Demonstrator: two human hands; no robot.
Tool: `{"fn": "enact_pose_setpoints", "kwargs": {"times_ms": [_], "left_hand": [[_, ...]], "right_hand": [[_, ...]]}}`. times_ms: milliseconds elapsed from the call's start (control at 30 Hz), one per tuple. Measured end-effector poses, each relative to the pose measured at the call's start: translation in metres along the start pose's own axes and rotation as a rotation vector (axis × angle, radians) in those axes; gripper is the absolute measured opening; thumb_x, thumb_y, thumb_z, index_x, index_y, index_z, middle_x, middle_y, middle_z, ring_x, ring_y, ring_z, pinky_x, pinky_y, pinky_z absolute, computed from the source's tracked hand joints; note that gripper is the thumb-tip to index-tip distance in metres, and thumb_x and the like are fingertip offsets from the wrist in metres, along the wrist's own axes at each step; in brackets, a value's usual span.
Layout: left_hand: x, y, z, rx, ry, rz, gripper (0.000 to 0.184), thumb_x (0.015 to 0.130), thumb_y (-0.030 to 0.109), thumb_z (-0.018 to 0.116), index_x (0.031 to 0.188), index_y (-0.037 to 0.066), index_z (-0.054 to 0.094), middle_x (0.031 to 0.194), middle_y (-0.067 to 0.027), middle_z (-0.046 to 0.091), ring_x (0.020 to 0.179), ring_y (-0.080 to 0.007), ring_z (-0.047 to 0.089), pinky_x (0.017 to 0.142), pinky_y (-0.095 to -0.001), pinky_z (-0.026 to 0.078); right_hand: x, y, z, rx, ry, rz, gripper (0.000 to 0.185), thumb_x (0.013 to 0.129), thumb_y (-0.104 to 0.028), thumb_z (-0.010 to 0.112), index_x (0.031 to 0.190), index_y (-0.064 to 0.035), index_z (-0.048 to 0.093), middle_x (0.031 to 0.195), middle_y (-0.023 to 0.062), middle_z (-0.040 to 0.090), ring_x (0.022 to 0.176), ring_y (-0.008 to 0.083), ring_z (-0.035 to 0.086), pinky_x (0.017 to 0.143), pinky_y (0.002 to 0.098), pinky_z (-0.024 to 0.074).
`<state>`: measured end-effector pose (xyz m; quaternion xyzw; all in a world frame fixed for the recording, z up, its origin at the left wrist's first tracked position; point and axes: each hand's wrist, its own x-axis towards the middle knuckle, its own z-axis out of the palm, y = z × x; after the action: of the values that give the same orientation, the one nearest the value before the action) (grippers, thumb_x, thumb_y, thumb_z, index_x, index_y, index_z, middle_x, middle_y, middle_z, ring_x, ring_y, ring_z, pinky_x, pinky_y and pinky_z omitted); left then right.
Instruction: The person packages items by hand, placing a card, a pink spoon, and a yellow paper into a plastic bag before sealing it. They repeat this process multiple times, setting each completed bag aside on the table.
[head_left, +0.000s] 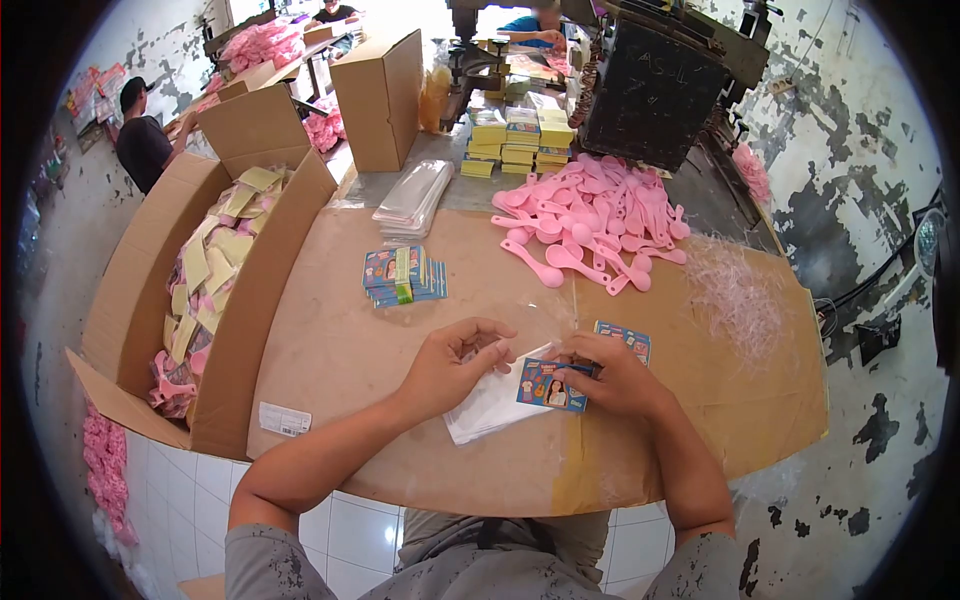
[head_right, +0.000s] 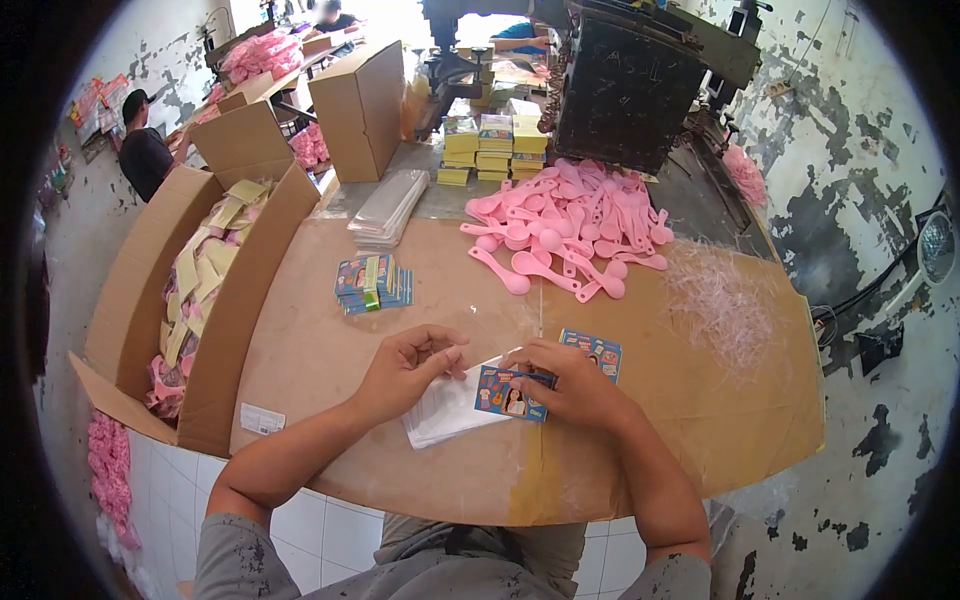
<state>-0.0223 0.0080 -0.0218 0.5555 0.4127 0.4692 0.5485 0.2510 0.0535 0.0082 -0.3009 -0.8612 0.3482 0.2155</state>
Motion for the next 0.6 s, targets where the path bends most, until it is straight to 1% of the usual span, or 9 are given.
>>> {"fn": "enact_pose_setpoints", "kwargs": {"times_ms": [133, 233, 333, 433, 533, 600], "left_hand": [[-0.0001, 0.0006, -0.0001, 0.051, 0.014, -0.017, 0.020, 0.105, 0.014, 0.066, 0.116, -0.002, 0.070, 0.095, -0.0090, 0.075, 0.089, -0.0136, 0.072, 0.084, -0.0300, 0.058], [0.0010, -0.0050, -0.0003, -0.021, 0.011, 0.019, 0.019, 0.105, 0.014, 0.066, 0.114, -0.002, 0.070, 0.097, -0.0090, 0.076, 0.092, -0.0135, 0.072, 0.086, -0.0298, 0.059], [0.0004, -0.0010, -0.0004, -0.042, -0.001, -0.005, 0.019, 0.105, 0.014, 0.067, 0.113, -0.003, 0.070, 0.100, -0.0099, 0.077, 0.096, -0.0143, 0.073, 0.087, -0.0295, 0.059], [-0.0018, -0.0032, -0.0006, -0.063, -0.040, 0.000, 0.023, 0.103, 0.015, 0.069, 0.117, -0.005, 0.070, 0.103, -0.0114, 0.077, 0.094, -0.0128, 0.073, 0.084, -0.0275, 0.058], [-0.0028, 0.0006, 0.0002, -0.016, -0.067, -0.038, 0.023, 0.103, 0.014, 0.070, 0.115, -0.005, 0.070, 0.104, -0.0112, 0.077, 0.093, -0.0123, 0.073, 0.082, -0.0266, 0.059], [-0.0050, 0.0020, 0.0027, 0.010, -0.066, -0.064, 0.023, 0.103, 0.015, 0.070, 0.115, -0.005, 0.071, 0.102, -0.0105, 0.077, 0.091, -0.0123, 0.073, 0.081, -0.0262, 0.059]], "right_hand": [[-0.0006, -0.0003, 0.0008, -0.007, 0.005, 0.014, 0.027, 0.095, -0.011, 0.073, 0.121, -0.0048, 0.072, 0.102, 0.0119, 0.069, 0.094, 0.0257, 0.068, 0.082, 0.0363, 0.0545], [-0.0006, 0.0004, 0.0002, -0.028, -0.006, 0.003, 0.027, 0.095, -0.012, 0.073, 0.121, -0.0051, 0.073, 0.100, 0.0115, 0.068, 0.092, 0.0248, 0.067, 0.081, 0.0356, 0.0536], [-0.0017, 0.0039, 0.0029, -0.027, 0.024, -0.020, 0.027, 0.095, -0.012, 0.074, 0.121, -0.0050, 0.073, 0.099, 0.0115, 0.067, 0.087, 0.0238, 0.066, 0.078, 0.0346, 0.0531], [-0.0012, 0.0089, 0.0040, 0.049, 0.024, -0.031, 0.026, 0.095, -0.012, 0.075, 0.119, -0.0048, 0.073, 0.098, 0.0105, 0.067, 0.084, 0.0212, 0.066, 0.076, 0.0342, 0.0530], [-0.0016, 0.0030, -0.0011, 0.086, 0.091, -0.017, 0.024, 0.095, -0.010, 0.075, 0.119, -0.0035, 0.073, 0.099, 0.0083, 0.069, 0.086, 0.0179, 0.067, 0.076, 0.0330, 0.0536], [-0.0029, 0.0042, 0.0056, 0.289, 0.273, 0.029, 0.023, 0.095, -0.008, 0.075, 0.118, -0.0028, 0.073, 0.101, 0.0069, 0.070, 0.089, 0.0162, 0.067, 0.077, 0.0314, 0.0540]]}}
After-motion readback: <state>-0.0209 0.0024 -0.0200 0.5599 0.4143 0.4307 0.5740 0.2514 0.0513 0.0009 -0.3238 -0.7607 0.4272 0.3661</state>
